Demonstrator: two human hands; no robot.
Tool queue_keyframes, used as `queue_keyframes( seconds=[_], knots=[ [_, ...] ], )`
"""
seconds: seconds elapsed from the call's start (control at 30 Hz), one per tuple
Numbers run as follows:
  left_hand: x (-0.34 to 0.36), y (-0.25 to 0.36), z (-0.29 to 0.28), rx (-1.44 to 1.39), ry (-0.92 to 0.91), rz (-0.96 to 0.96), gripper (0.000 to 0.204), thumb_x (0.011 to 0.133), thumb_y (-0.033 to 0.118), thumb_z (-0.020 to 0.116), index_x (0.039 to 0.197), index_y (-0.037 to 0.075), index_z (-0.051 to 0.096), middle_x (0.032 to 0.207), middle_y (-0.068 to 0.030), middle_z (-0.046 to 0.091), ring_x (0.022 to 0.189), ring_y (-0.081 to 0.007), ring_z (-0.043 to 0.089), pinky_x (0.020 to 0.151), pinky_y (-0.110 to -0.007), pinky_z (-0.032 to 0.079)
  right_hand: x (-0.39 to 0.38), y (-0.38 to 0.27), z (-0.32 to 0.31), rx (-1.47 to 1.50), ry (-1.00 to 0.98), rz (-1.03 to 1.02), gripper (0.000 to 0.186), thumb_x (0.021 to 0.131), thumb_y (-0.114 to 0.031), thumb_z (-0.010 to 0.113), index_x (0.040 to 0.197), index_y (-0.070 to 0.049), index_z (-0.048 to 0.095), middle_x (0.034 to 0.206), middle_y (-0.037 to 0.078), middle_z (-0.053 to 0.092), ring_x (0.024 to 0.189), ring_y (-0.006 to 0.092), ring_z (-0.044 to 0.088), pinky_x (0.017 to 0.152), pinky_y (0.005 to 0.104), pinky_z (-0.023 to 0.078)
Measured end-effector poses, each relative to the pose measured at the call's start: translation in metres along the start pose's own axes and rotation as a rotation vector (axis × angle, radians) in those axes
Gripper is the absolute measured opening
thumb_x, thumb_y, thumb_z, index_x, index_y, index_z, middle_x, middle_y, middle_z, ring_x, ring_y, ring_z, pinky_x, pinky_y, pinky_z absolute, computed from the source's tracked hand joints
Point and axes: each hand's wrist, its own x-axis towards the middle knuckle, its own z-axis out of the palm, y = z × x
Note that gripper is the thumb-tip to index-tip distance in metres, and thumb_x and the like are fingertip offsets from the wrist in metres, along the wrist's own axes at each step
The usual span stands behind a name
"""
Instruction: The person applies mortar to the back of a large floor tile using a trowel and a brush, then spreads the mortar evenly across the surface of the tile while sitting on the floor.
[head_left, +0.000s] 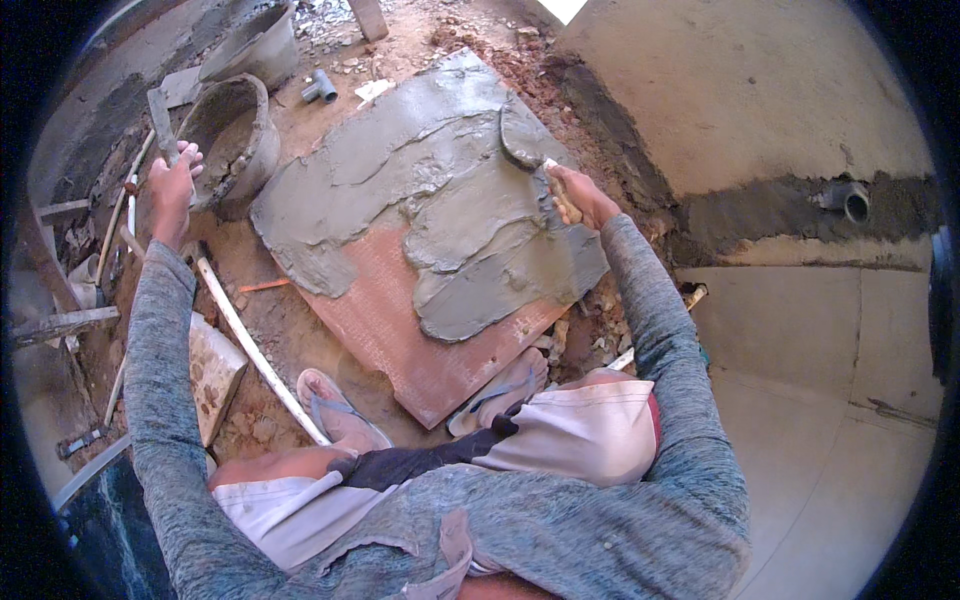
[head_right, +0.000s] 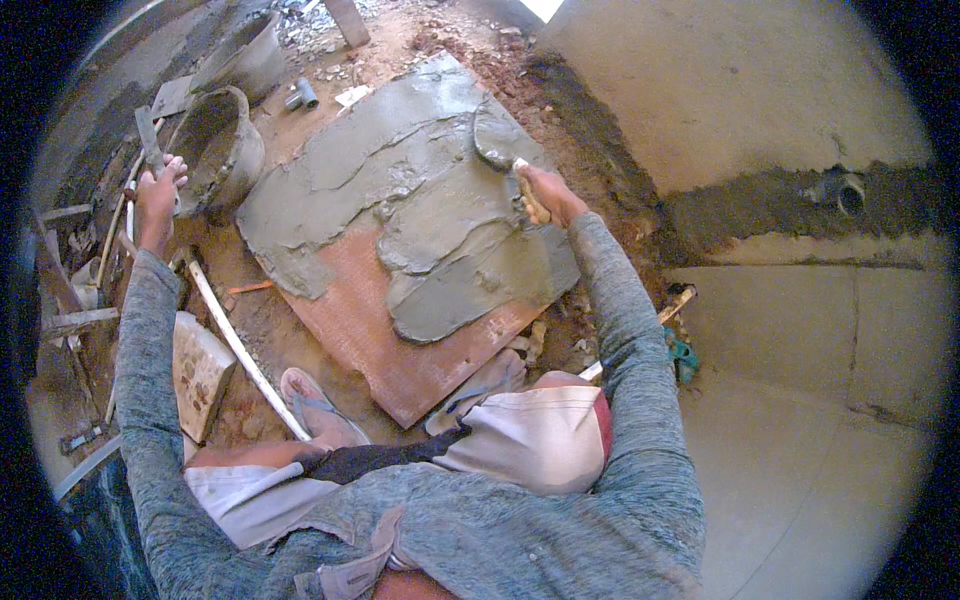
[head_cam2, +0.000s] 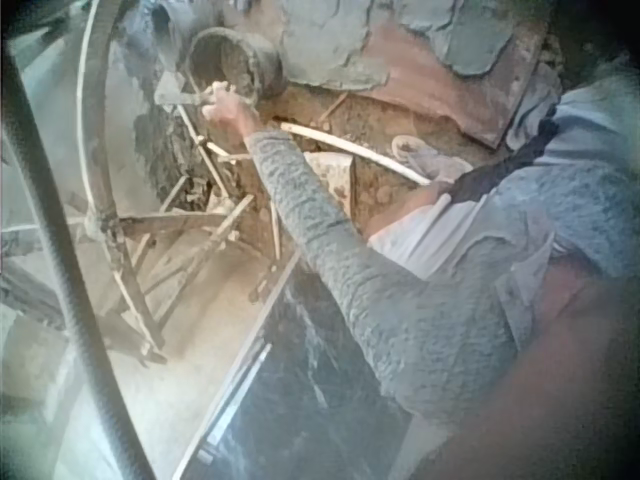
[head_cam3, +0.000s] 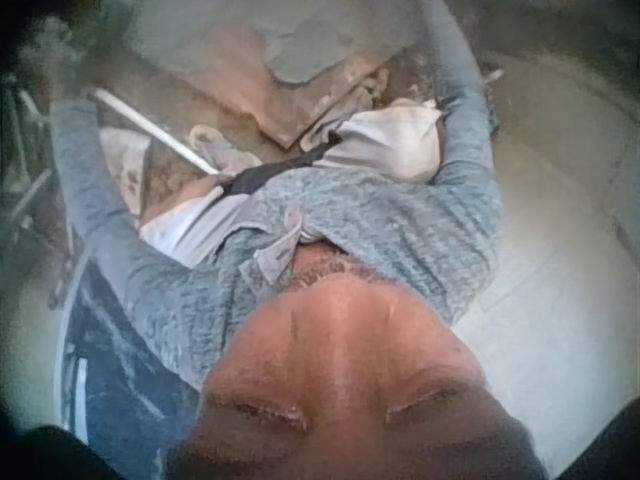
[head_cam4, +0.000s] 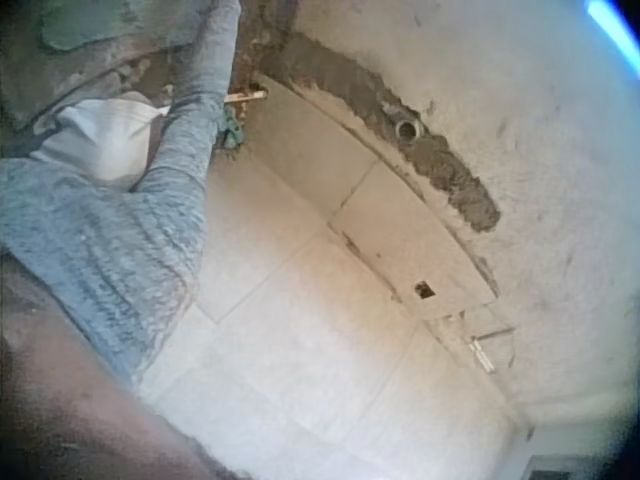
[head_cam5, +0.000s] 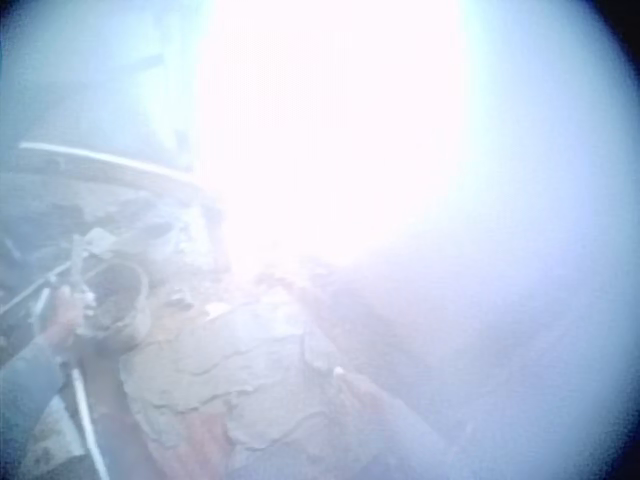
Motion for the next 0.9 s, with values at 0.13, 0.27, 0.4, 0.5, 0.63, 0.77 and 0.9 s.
queue_keyframes(
  seconds=[0.13,0.27,0.4,0.5,0.63,0.77,0.9],
  knots=[
    [0.005,-0.001,0.005,0.005,-0.010,0.008,0.025,0.091,0.014,0.068,0.108,-0.001,0.059,0.100,-0.0102,0.066,0.089,-0.0180,0.068,0.075,-0.029,0.057,-0.008,0.044,0.036,-0.361,-0.100,-0.133,0.046,0.094,-0.054,0.053,0.089,-0.009,0.061,0.069,0.004,0.058,0.057,0.0202,0.058,0.052,0.0380,0.050],
    [0.011,-0.002,0.010,-0.001,0.000,-0.020,0.027,0.091,0.014,0.068,0.110,-0.002,0.059,0.102,-0.0118,0.066,0.090,-0.0197,0.068,0.076,-0.030,0.057,-0.057,0.067,0.083,-0.953,-0.052,-0.249,0.056,0.091,-0.057,0.053,0.098,-0.003,0.067,0.089,0.018,0.071,0.085,0.0367,0.069,0.076,0.0450,0.054],
    [0.006,-0.004,0.016,0.011,-0.022,-0.007,0.027,0.091,0.014,0.068,0.112,-0.001,0.059,0.101,-0.0117,0.066,0.091,-0.0194,0.068,0.075,-0.030,0.057,-0.107,0.069,0.082,-1.090,0.289,-0.164,0.055,0.091,-0.052,0.054,0.104,0.000,0.064,0.095,0.028,0.069,0.094,0.0446,0.067,0.082,0.0523,0.053],
    [0.001,-0.001,0.021,-0.011,-0.051,-0.028,0.026,0.092,0.014,0.067,0.112,-0.001,0.059,0.102,-0.0117,0.066,0.092,-0.0196,0.068,0.076,-0.031,0.056,-0.111,0.088,0.049,-1.031,0.489,-0.126,0.057,0.092,-0.052,0.054,0.106,0.002,0.063,0.096,0.030,0.068,0.094,0.0453,0.066,0.083,0.0532,0.052],
    [0.009,-0.005,0.013,-0.057,-0.039,-0.021,0.027,0.093,0.014,0.065,0.113,-0.002,0.057,0.104,-0.0120,0.065,0.093,-0.0198,0.068,0.078,-0.031,0.056,-0.110,0.099,0.029,-0.999,0.561,-0.081,0.058,0.092,-0.053,0.053,0.106,0.003,0.062,0.098,0.031,0.067,0.095,0.0464,0.066,0.084,0.0542,0.051],
    [0.001,0.011,0.024,-0.038,-0.056,-0.012,0.028,0.093,0.014,0.065,0.114,-0.002,0.056,0.105,-0.0120,0.065,0.094,-0.0197,0.067,0.079,-0.031,0.055,-0.101,0.113,0.014,-0.898,0.586,-0.046,0.061,0.092,-0.054,0.052,0.106,0.005,0.063,0.101,0.032,0.066,0.096,0.0478,0.065,0.086,0.0539,0.051],
    [-0.005,0.020,0.027,-0.012,-0.064,-0.021,0.028,0.093,0.015,0.065,0.114,-0.002,0.056,0.105,-0.0119,0.065,0.096,-0.0201,0.067,0.078,-0.031,0.055,-0.090,0.134,0.005,-0.770,0.495,-0.122,0.064,0.092,-0.055,0.051,0.100,0.007,0.066,0.098,0.035,0.065,0.097,0.0501,0.062,0.084,0.0542,0.049]
  ],
)
